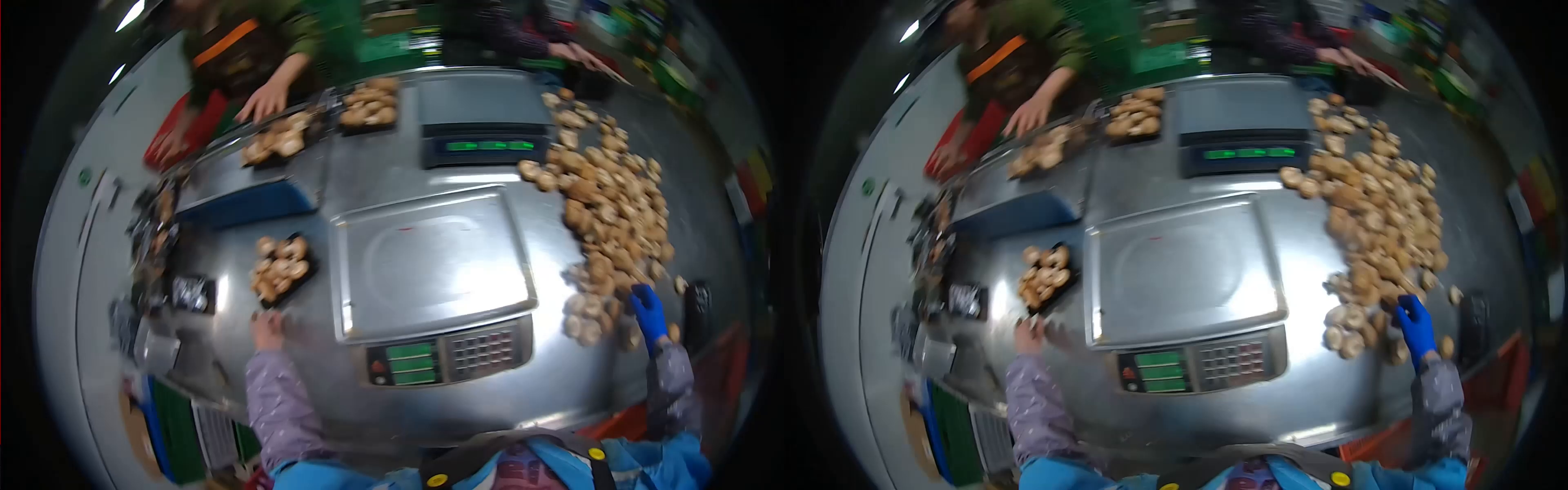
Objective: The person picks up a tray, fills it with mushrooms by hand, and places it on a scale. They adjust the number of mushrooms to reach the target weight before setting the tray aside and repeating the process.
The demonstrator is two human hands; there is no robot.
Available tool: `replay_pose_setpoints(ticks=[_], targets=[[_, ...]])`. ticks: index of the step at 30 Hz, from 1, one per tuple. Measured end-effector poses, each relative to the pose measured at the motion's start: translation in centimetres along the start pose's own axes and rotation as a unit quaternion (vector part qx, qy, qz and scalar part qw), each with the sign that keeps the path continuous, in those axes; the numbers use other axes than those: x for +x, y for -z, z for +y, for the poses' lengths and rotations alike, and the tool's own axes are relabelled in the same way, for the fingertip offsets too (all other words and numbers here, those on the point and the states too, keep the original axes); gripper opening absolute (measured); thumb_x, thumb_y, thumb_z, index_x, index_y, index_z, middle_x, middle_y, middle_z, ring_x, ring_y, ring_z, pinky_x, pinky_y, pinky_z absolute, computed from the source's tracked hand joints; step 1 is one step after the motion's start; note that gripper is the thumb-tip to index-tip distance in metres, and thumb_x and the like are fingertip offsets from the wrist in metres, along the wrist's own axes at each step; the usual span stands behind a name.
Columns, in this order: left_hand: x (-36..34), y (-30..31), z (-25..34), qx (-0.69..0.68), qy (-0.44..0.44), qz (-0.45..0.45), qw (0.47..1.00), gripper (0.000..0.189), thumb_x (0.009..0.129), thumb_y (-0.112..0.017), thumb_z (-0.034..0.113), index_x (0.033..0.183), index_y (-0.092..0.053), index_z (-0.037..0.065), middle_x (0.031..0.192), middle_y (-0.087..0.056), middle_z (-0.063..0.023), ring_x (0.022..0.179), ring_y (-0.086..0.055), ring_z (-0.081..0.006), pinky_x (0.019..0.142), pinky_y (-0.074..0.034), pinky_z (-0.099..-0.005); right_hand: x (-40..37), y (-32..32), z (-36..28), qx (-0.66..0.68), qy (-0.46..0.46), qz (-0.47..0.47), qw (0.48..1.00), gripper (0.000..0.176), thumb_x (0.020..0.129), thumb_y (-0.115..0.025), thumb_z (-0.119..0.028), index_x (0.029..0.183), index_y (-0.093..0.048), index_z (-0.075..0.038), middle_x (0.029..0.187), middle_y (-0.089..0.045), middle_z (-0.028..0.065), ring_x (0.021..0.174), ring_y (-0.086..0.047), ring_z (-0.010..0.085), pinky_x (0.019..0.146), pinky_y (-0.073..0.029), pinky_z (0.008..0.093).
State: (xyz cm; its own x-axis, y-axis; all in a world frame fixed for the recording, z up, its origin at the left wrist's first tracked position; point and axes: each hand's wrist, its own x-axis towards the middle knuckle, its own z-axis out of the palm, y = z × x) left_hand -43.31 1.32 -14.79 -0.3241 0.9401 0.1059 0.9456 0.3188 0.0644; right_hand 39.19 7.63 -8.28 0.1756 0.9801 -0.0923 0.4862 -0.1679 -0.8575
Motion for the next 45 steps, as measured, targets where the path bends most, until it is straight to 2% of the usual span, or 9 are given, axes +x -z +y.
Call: replay_pose_setpoints(ticks=[3, 6, 9, 11, 22, 29, 33, 36, 45], targets=[[0.7, -4.2, -4.4, -0.412, 0.061, 0.113, 0.902, 0.028, 0.080, -0.058, 0.010, 0.105, -0.053, -0.003, 0.097, -0.056, -0.0251, 0.093, -0.055, -0.0343, 0.080, -0.045, -0.0384, -0.4, 8.0, 7.8, -0.187, -0.018, 0.041, 0.981, 0.036, 0.080, -0.059, -0.016, 0.112, -0.050, -0.002, 0.100, -0.057, 0.0100, 0.086, -0.057, 0.0184, 0.079, -0.045, 0.0306], [-1.0, 5.0, 4.2, -0.093, -0.051, 0.106, 0.989, 0.023, 0.080, -0.060, 0.013, 0.092, -0.059, -0.006, 0.103, -0.052, -0.0295, 0.096, -0.052, -0.0390, 0.085, -0.042, -0.0418, 0.2, 14.1, 14.9, -0.272, -0.083, 0.200, 0.938, 0.044, 0.079, -0.058, -0.016, 0.119, -0.046, -0.002, 0.113, -0.051, 0.0176, 0.105, -0.050, 0.0291, 0.092, -0.037, 0.0366], [-1.6, 6.5, 6.4, -0.227, -0.030, 0.108, 0.967, 0.033, 0.083, -0.055, 0.007, 0.114, -0.047, -0.002, 0.104, -0.050, -0.0182, 0.093, -0.055, -0.0273, 0.076, -0.048, -0.0317, 0.1, 20.0, 18.8, -0.506, -0.114, 0.168, 0.838, 0.059, 0.077, -0.060, -0.025, 0.126, -0.038, -0.001, 0.120, -0.045, 0.0242, 0.111, -0.043, 0.0376, 0.094, -0.036, 0.0409], [-0.1, 8.6, 9.0, -0.715, 0.320, 0.100, 0.614, 0.044, 0.083, -0.050, 0.002, 0.124, -0.035, 0.006, 0.103, -0.050, -0.0128, 0.083, -0.055, -0.0194, 0.071, -0.050, -0.0283, 0.4, 22.9, 26.3, -0.527, -0.146, 0.178, 0.818, 0.064, 0.076, -0.060, -0.026, 0.130, -0.034, -0.004, 0.126, -0.039, 0.0248, 0.114, -0.040, 0.0404, 0.094, -0.035, 0.0436], [3.1, 8.4, 7.6, -0.592, 0.339, 0.112, 0.723, 0.036, 0.084, -0.049, 0.008, 0.119, -0.046, 0.006, 0.098, -0.055, -0.0057, 0.078, -0.052, -0.0122, 0.069, -0.047, -0.0263, -0.4, 29.2, 35.5, -0.518, -0.104, 0.130, 0.839, 0.047, 0.076, -0.060, -0.012, 0.119, -0.046, 0.000, 0.111, -0.051, 0.0223, 0.107, -0.047, 0.0359, 0.091, -0.038, 0.0392], [11.3, 5.3, 3.4, -0.291, 0.198, 0.191, 0.917, 0.030, 0.078, -0.054, 0.013, 0.104, -0.059, -0.001, 0.097, -0.061, -0.0193, 0.093, -0.057, -0.0324, 0.081, -0.043, -0.0373, -2.9, 31.0, 32.0, -0.458, -0.083, 0.107, 0.879, 0.027, 0.072, -0.056, -0.008, 0.097, -0.055, 0.003, 0.095, -0.057, 0.0221, 0.091, -0.054, 0.0351, 0.078, -0.042, 0.0404], [15.4, 3.8, 3.2, -0.108, 0.161, 0.110, 0.975, 0.031, 0.076, -0.058, 0.017, 0.106, -0.058, 0.007, 0.100, -0.061, -0.0155, 0.096, -0.055, -0.0318, 0.083, -0.042, -0.0425, -4.6, 32.9, 33.4, -0.802, 0.087, -0.111, 0.581, 0.027, 0.073, -0.055, -0.013, 0.095, -0.056, 0.002, 0.096, -0.058, 0.0196, 0.092, -0.054, 0.0351, 0.079, -0.042, 0.0401], [18.0, 2.0, 2.9, -0.013, 0.202, -0.008, 0.979, 0.041, 0.075, -0.063, 0.024, 0.114, -0.053, 0.018, 0.110, -0.055, -0.0104, 0.106, -0.049, -0.0306, 0.083, -0.041, -0.0505, -6.4, 31.4, 27.1, -0.511, -0.186, 0.023, 0.839, 0.022, 0.074, -0.055, -0.011, 0.093, -0.058, 0.000, 0.093, -0.059, 0.0178, 0.085, -0.054, 0.0338, 0.076, -0.043, 0.0376], [20.0, 0.8, 4.8, 0.095, 0.223, 0.001, 0.970, 0.044, 0.068, -0.071, 0.027, 0.107, -0.053, 0.016, 0.102, -0.057, -0.0078, 0.100, -0.052, -0.0267, 0.080, -0.040, -0.0509, -9.7, 33.1, 28.8, -0.512, 0.024, 0.053, 0.857, 0.015, 0.076, -0.054, -0.010, 0.088, -0.059, -0.002, 0.074, -0.057, 0.0174, 0.068, -0.054, 0.0338, 0.064, -0.045, 0.0377]])
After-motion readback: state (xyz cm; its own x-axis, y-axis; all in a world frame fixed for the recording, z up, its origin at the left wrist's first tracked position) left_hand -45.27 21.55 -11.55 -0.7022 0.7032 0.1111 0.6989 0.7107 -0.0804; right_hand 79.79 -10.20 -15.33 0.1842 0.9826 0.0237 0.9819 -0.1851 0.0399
